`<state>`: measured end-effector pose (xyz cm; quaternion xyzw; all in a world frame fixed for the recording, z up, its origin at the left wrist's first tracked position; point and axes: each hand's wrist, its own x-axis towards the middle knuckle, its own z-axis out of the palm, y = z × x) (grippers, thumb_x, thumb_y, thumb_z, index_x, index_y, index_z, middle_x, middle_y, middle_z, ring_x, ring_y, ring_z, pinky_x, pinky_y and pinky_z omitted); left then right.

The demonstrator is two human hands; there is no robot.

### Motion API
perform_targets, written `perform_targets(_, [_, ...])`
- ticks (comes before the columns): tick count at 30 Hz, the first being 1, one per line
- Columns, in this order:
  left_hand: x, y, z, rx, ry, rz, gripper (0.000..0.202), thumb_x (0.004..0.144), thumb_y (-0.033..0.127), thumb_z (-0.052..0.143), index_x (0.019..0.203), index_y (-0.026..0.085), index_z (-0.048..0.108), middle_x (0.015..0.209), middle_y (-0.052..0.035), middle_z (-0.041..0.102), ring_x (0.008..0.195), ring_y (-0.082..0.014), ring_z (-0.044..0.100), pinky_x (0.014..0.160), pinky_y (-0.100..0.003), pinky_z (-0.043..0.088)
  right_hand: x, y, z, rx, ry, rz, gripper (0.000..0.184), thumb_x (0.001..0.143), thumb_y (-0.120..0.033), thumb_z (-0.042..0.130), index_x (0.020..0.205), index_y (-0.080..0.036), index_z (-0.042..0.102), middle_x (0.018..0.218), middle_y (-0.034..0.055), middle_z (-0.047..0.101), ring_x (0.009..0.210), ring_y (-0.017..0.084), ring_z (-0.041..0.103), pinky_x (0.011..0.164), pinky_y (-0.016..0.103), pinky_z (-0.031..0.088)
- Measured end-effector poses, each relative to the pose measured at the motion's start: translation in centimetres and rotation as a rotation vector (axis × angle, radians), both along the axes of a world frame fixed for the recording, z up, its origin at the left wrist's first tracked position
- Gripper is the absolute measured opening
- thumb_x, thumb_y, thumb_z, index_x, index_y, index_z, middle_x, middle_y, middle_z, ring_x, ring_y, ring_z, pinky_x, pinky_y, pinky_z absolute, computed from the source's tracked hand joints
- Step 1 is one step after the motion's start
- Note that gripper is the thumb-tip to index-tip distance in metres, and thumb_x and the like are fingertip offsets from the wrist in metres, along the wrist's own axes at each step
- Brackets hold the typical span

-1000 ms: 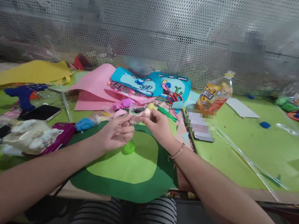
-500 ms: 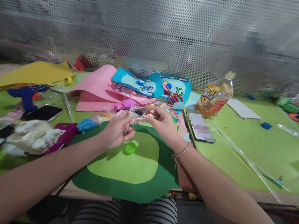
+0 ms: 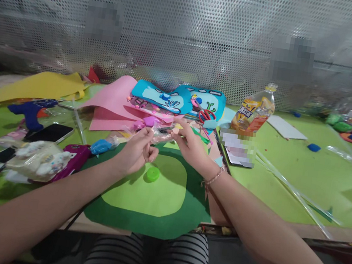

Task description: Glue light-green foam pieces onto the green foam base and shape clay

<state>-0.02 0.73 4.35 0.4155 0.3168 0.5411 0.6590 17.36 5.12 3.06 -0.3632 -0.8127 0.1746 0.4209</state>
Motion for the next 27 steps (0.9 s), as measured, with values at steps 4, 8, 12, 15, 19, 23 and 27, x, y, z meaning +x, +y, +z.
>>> perform_targets(4, [-0.2,0.2,-0.2,-0.024,0.027,-0.025,0.026,0.085,0.035,0.056,0.079,0.022,0.034,0.056,0.0097,0.040,0.033,-0.0054,0.044,0.034,-0.016,0.029,-0.1,0.3,0.1,0.029,0.000,-0.006,0.024,0.091,-0.034,0.044,0.099,-0.020,0.062,0.094,0.0070,0.065,0.084,0.019,0.060,0.073,0.032,0.049])
perform_targets(8, [-0.3,0.2,-0.2,-0.015,0.073,-0.058,0.023,0.085,0.031,0.056,0.082,0.022,0.036,0.060,0.0079,0.047,0.035,-0.0057,0.047,0.035,-0.016,0.031,0.0,0.3,0.7,-0.041,0.036,-0.032,0.022,0.088,-0.033,0.049,0.093,-0.018,0.063,0.086,0.0058,0.065,0.074,0.017,0.059,0.066,0.030,0.049])
perform_targets(12, [-0.3,0.2,-0.4,0.017,0.126,-0.070,0.021,0.083,0.029,0.058,0.085,0.021,0.038,0.059,0.0072,0.050,0.036,-0.0069,0.050,0.037,-0.016,0.033,0.1,0.6,0.8,-0.150,0.154,-0.122,0.021,0.086,-0.033,0.050,0.092,-0.017,0.062,0.082,0.0045,0.065,0.067,0.014,0.057,0.065,0.030,0.050])
perform_targets(15, [-0.3,0.5,-0.7,0.023,0.168,-0.033,0.022,0.082,0.029,0.060,0.084,0.021,0.040,0.054,0.0076,0.049,0.036,-0.0082,0.051,0.037,-0.016,0.035,0.2,1.3,0.3,-0.209,0.332,-0.104,0.022,0.085,-0.036,0.051,0.094,-0.018,0.061,0.087,0.0044,0.064,0.070,0.014,0.058,0.067,0.030,0.052])
perform_targets(19, [-0.4,0.7,-0.7,-0.023,0.153,0.022,0.023,0.080,0.029,0.061,0.082,0.021,0.040,0.053,0.0071,0.051,0.036,-0.0090,0.051,0.039,-0.018,0.037,0.4,1.7,0.0,-0.220,0.453,-0.080,0.026,0.086,-0.040,0.050,0.100,-0.021,0.061,0.093,0.0035,0.065,0.074,0.013,0.060,0.072,0.030,0.053])
perform_targets(23, [-0.3,0.5,-0.3,-0.042,0.104,0.038,0.020,0.082,0.025,0.057,0.081,0.021,0.037,0.060,0.0060,0.054,0.036,-0.0084,0.051,0.037,-0.018,0.036,0.2,0.7,0.4,-0.071,0.246,-0.066,0.023,0.086,-0.036,0.052,0.100,-0.022,0.066,0.098,0.0049,0.065,0.091,0.018,0.059,0.081,0.035,0.050])
perform_targets(27, [-0.1,0.3,0.0,-0.068,0.041,0.071,0.016,0.085,0.021,0.051,0.080,0.021,0.036,0.060,0.0079,0.047,0.036,-0.0072,0.049,0.037,-0.018,0.035,-0.2,-0.2,0.5,0.065,0.048,-0.024,0.026,0.090,-0.031,0.048,0.104,-0.024,0.067,0.093,0.0063,0.064,0.089,0.019,0.059,0.079,0.034,0.049])
